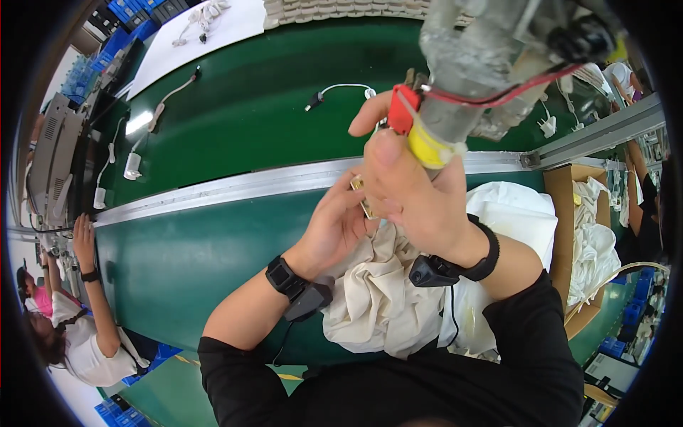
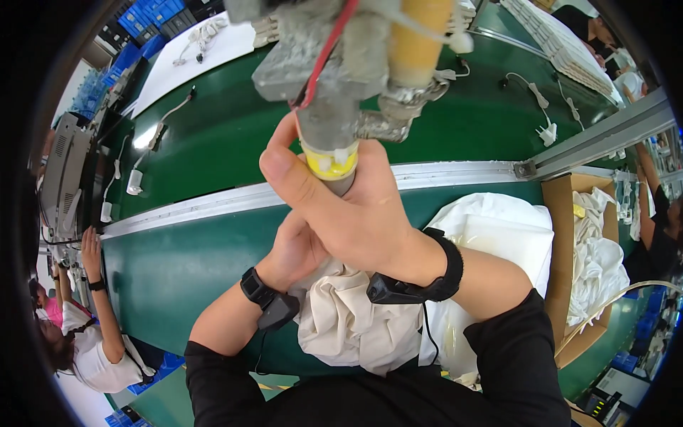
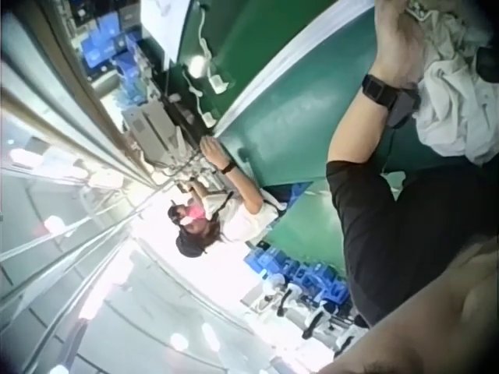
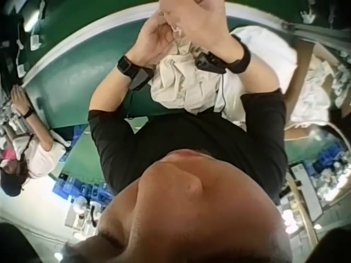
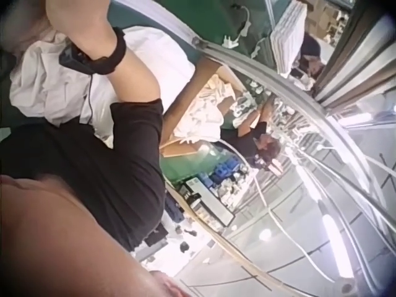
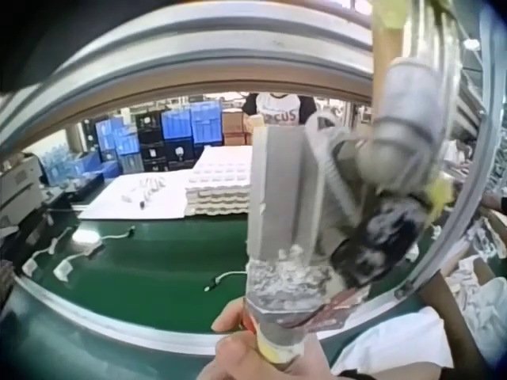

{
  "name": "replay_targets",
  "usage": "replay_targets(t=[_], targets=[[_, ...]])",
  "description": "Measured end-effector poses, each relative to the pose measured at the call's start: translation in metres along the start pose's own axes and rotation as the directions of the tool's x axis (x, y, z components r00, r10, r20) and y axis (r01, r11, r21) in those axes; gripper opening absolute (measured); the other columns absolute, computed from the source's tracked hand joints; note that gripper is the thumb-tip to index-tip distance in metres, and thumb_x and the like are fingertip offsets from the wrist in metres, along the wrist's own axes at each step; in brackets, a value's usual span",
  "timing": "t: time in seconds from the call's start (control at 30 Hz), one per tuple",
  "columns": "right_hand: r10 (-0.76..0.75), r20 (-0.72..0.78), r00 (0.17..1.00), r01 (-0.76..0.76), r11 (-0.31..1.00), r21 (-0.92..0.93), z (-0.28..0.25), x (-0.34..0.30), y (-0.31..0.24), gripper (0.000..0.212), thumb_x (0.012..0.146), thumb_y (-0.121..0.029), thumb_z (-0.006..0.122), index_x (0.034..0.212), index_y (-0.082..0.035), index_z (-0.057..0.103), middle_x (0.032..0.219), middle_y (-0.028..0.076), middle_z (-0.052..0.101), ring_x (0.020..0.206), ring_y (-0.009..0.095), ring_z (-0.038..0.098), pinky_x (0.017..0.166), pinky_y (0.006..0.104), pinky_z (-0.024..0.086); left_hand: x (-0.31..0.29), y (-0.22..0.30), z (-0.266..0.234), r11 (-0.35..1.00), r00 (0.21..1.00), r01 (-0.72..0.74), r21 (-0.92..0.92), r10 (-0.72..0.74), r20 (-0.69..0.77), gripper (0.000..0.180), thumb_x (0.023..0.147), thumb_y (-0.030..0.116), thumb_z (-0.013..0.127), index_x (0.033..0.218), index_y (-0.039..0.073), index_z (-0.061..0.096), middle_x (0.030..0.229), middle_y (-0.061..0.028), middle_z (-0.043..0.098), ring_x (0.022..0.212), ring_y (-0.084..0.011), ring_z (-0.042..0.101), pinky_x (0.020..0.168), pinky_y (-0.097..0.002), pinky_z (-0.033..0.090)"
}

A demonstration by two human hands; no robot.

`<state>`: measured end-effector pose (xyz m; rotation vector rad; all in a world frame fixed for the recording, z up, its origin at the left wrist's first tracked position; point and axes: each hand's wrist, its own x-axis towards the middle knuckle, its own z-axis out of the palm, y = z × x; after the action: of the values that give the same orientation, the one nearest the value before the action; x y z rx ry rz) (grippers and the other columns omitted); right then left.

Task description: The person picks up a circuit board from the conveyor belt, applies glue to it using a dispenser, and then places the board back onto the belt. This process is repeated for several circuit boards.

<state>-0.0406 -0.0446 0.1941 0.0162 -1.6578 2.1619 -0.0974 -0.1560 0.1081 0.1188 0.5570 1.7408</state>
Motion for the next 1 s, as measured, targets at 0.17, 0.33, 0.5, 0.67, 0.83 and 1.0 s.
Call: replay_targets(t=[0.17, 0.33, 0.5, 0.67, 0.83, 1.0], targets=[[0.055, 0.037, 0.998, -0.058, 0.997, 0.059, 0.001, -0.005, -0.007, 0.031, 0.092, -0.030, 0.051, 0.103, -0.003, 0.043, 0.053, -0.005, 0.038, 0.043, 0.002, 0.031, 0.040, 0.0189, 0.024, 0.053, 0.053, 0.003, 0.927, 0.986, -0.149, 0.345, 0.165, -0.016, 0.037, 0.092, 0.019, 0.042, 0.125, 0.003, 0.038, 0.121, -0.0118, 0.048, 0.109, -0.0221, 0.052, 0.088, -0.0328, 0.045], [0.082, 0.034, 0.996, -0.085, 0.993, 0.081, 0.006, -0.004, -0.006, 0.028, 0.091, -0.028, 0.054, 0.101, -0.004, 0.046, 0.055, -0.005, 0.038, 0.044, 0.003, 0.032, 0.041, 0.0192, 0.024, 0.108, 0.098, 0.023, -0.350, 0.698, -0.422, 0.836, 0.463, 0.546, 0.038, 0.085, 0.020, 0.051, 0.116, -0.001, 0.045, 0.107, -0.0169, 0.051, 0.101, -0.0297, 0.053, 0.084, -0.0358, 0.044], [0.127, -0.023, 0.992, -0.120, 0.974, 0.191, 0.013, -0.007, -0.015, 0.012, 0.089, -0.015, 0.058, 0.091, -0.003, 0.055, 0.076, -0.004, 0.052, 0.068, 0.003, 0.044, 0.059, 0.0193, 0.037, 0.093, 0.108, 0.055, -0.302, 0.974, -0.066, 0.951, 0.187, 0.127, 0.044, 0.081, 0.024, 0.057, 0.113, -0.004, 0.048, 0.104, -0.0217, 0.053, 0.100, -0.0342, 0.052, 0.086, -0.0381, 0.043], [0.116, 0.018, 0.993, -0.117, 0.979, 0.164, 0.005, -0.004, -0.013, 0.016, 0.090, -0.018, 0.056, 0.095, -0.004, 0.052, 0.069, -0.005, 0.047, 0.059, 0.002, 0.039, 0.052, 0.0192, 0.033, 0.075, 0.098, 0.015, -0.370, 0.792, -0.065, 0.927, 0.546, 0.274, 0.046, 0.083, 0.027, 0.056, 0.114, -0.006, 0.049, 0.110, -0.0238, 0.054, 0.102, -0.0358, 0.052, 0.089, -0.0396, 0.042], [0.093, 0.074, 0.993, -0.100, 0.990, 0.095, 0.004, -0.004, -0.010, 0.025, 0.091, -0.024, 0.053, 0.102, -0.003, 0.044, 0.057, -0.006, 0.040, 0.045, 0.001, 0.030, 0.041, 0.0187, 0.024, 0.015, 0.198, -0.085, -0.646, 0.633, 0.303, 0.701, 0.686, 0.359, 0.044, 0.083, 0.029, 0.057, 0.111, -0.004, 0.053, 0.108, -0.0229, 0.057, 0.105, -0.0351, 0.052, 0.091, -0.0406, 0.041], [0.113, 0.066, 0.991, -0.119, 0.988, 0.100, 0.004, -0.007, -0.007, 0.027, 0.091, -0.025, 0.053, 0.101, -0.002, 0.043, 0.056, -0.006, 0.040, 0.045, 0.001, 0.030, 0.041, 0.0184, 0.023, -0.083, 0.263, -0.145, -0.402, 0.368, 0.842, 0.360, 0.916, 0.160, 0.046, 0.079, 0.030, 0.057, 0.115, 0.001, 0.050, 0.108, -0.0209, 0.057, 0.104, -0.0364, 0.053, 0.086, -0.0436, 0.044]])
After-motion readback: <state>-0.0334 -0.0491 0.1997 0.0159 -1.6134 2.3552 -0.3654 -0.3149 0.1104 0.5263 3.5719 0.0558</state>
